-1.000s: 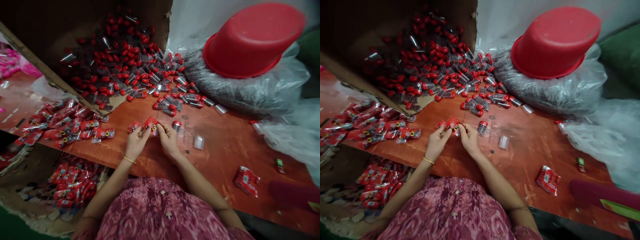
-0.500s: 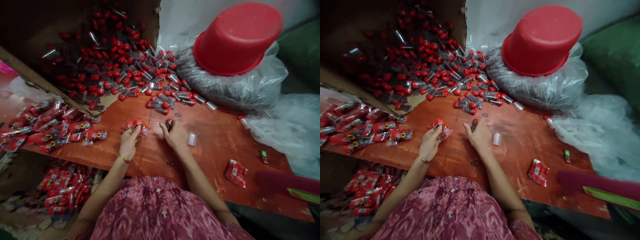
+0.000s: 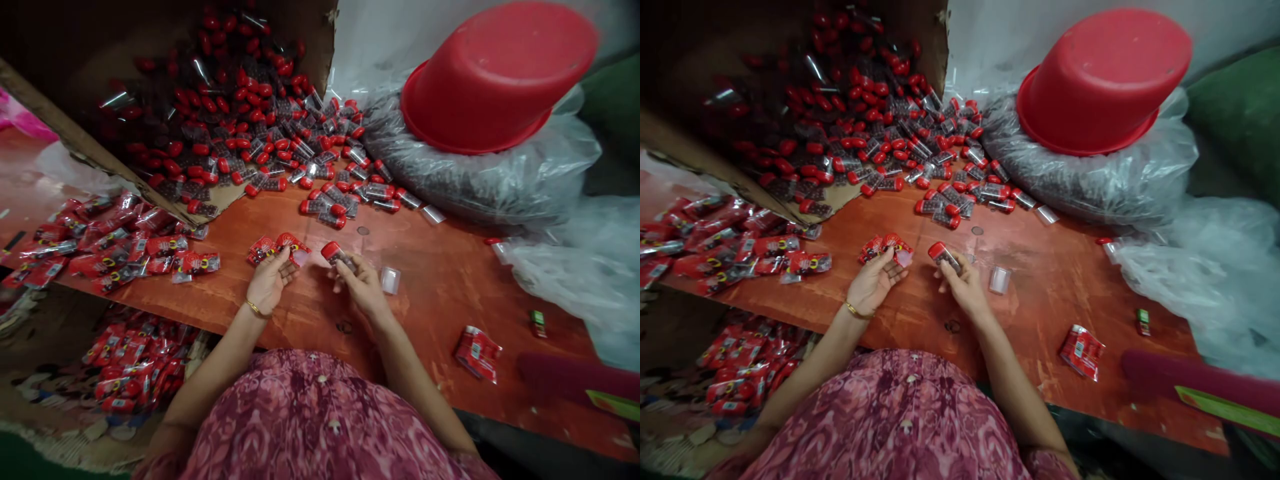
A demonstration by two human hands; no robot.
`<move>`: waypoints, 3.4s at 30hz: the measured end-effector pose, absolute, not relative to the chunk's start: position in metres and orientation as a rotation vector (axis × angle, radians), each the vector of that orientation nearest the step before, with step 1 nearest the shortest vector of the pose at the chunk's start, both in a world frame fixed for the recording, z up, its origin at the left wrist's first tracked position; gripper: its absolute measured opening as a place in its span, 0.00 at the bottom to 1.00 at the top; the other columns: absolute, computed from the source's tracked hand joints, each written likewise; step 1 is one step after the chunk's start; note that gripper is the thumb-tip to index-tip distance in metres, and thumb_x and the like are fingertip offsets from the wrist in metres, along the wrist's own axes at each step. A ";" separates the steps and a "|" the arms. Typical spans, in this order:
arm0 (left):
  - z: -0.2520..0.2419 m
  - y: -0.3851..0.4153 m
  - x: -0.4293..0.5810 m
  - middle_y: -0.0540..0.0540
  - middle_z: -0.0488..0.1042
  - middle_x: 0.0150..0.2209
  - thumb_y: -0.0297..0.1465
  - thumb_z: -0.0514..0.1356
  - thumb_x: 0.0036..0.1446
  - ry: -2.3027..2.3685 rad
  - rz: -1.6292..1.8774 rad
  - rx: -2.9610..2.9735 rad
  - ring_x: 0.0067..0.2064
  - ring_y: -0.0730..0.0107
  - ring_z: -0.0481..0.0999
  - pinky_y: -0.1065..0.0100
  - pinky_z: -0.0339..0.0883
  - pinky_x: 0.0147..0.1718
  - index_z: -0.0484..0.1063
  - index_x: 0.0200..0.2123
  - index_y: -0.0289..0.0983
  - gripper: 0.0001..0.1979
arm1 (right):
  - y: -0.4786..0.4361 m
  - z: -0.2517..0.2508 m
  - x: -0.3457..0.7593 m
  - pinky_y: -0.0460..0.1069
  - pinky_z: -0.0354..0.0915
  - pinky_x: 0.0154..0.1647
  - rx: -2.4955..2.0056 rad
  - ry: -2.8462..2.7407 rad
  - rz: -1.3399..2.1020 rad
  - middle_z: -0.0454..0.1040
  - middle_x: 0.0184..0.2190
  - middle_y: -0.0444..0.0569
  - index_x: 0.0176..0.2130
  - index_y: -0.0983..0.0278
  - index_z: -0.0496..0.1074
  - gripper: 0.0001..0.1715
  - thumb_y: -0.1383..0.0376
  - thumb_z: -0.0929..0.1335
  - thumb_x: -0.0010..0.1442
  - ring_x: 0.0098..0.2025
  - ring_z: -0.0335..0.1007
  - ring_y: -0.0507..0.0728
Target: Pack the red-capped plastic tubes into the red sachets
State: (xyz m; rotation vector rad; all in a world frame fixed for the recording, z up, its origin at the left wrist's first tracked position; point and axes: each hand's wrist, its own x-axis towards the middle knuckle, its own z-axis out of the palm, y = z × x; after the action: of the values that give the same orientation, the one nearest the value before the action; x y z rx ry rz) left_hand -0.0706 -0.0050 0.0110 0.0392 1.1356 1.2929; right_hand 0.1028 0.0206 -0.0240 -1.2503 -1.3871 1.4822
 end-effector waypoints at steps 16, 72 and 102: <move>0.013 -0.006 -0.065 0.51 0.75 0.22 0.30 0.67 0.44 1.122 1.266 0.160 0.23 0.78 0.72 0.76 0.66 0.25 0.71 0.24 0.34 0.08 | 0.001 0.016 0.105 0.43 0.50 0.12 -1.239 -1.475 1.571 0.61 0.12 0.39 0.20 0.63 0.62 0.28 0.43 0.62 0.54 0.11 0.52 0.45; -0.005 -0.013 -0.029 0.52 0.74 0.24 0.34 0.68 0.41 1.099 1.544 0.331 0.26 0.78 0.70 0.77 0.61 0.25 0.73 0.29 0.35 0.12 | -0.010 -0.024 0.044 0.47 0.61 0.25 -1.278 -1.323 1.289 0.67 0.26 0.45 0.33 0.61 0.62 0.18 0.51 0.57 0.61 0.25 0.62 0.52; 0.008 -0.028 -0.180 0.42 0.77 0.36 0.53 0.48 0.53 1.085 2.192 -0.189 0.47 0.70 0.74 0.70 0.67 0.45 0.71 0.33 0.36 0.26 | 0.105 -0.038 0.081 0.60 0.57 0.47 -1.449 -2.377 0.121 0.69 0.50 0.60 0.47 0.69 0.68 0.18 0.70 0.59 0.58 0.49 0.61 0.66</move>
State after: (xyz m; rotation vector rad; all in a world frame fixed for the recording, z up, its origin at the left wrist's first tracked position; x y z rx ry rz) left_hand -0.1800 -0.0283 0.0078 -0.1891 1.0846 2.1918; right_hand 0.0814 0.1046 -0.0382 -1.4486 -2.3766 0.1211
